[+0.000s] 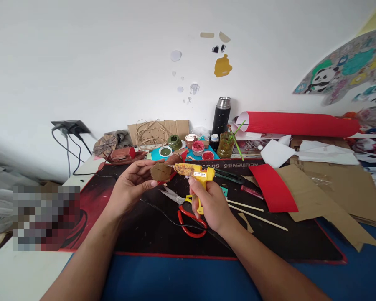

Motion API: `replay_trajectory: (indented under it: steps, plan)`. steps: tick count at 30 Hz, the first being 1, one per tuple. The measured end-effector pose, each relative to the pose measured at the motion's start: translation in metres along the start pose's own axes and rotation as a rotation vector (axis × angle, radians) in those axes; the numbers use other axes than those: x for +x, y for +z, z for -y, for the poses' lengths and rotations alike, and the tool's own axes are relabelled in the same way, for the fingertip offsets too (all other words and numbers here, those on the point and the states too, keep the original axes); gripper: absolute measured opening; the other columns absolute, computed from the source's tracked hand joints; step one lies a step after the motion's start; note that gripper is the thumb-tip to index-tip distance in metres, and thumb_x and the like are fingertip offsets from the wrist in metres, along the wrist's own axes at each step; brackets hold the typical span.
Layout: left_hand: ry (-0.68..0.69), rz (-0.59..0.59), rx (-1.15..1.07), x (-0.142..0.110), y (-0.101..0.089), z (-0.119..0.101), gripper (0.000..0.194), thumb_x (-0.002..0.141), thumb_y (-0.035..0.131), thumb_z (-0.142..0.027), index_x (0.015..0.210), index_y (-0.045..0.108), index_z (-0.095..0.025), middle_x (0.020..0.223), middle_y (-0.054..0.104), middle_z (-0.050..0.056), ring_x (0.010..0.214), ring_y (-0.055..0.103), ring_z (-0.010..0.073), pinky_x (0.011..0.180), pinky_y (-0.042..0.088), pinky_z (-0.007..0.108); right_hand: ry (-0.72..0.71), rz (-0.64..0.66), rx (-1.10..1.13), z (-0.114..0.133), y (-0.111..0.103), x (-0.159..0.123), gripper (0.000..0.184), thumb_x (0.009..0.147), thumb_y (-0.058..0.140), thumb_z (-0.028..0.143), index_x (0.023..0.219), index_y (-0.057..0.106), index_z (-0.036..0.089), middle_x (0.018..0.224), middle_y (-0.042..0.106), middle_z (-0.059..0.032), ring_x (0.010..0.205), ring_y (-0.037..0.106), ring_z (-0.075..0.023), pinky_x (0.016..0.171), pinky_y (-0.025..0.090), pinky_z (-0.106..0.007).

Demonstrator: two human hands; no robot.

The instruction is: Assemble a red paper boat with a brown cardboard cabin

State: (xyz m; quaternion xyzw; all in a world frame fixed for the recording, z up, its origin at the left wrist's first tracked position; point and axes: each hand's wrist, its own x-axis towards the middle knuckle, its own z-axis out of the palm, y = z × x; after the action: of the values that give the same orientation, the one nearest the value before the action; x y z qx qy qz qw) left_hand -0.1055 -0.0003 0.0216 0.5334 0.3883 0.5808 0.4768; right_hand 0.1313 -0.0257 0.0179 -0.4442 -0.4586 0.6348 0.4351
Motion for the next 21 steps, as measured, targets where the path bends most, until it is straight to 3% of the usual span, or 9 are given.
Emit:
replay_trajectory:
  steps: [7,21]
  plan:
    - [0.008,-0.008,0.002,0.0008,-0.0007,-0.0006,0.047,0.069,0.103,-0.023,0.112,0.081,-0.023,0.126,0.085,0.011,0.113,0.081,0.0273,0.09,0.067,0.03,0.008,-0.008,-0.002,-0.001,-0.0002,0.0006,0.06,0.084,0.068,0.082,0.072,0.053,0.024,0.042,0.051,0.0063,0.032,0.048,-0.0114,0.038,0.034,-0.024]
    - [0.031,-0.007,-0.019,0.002,-0.0015,-0.001,0.047,0.07,0.103,-0.022,0.112,0.082,-0.025,0.125,0.085,0.009,0.11,0.082,0.0253,0.088,0.067,0.028,0.014,-0.004,-0.005,-0.001,-0.0009,0.0005,0.061,0.083,0.068,0.083,0.072,0.053,0.024,0.042,0.05,0.0065,0.032,0.048,-0.0113,0.038,0.034,-0.024]
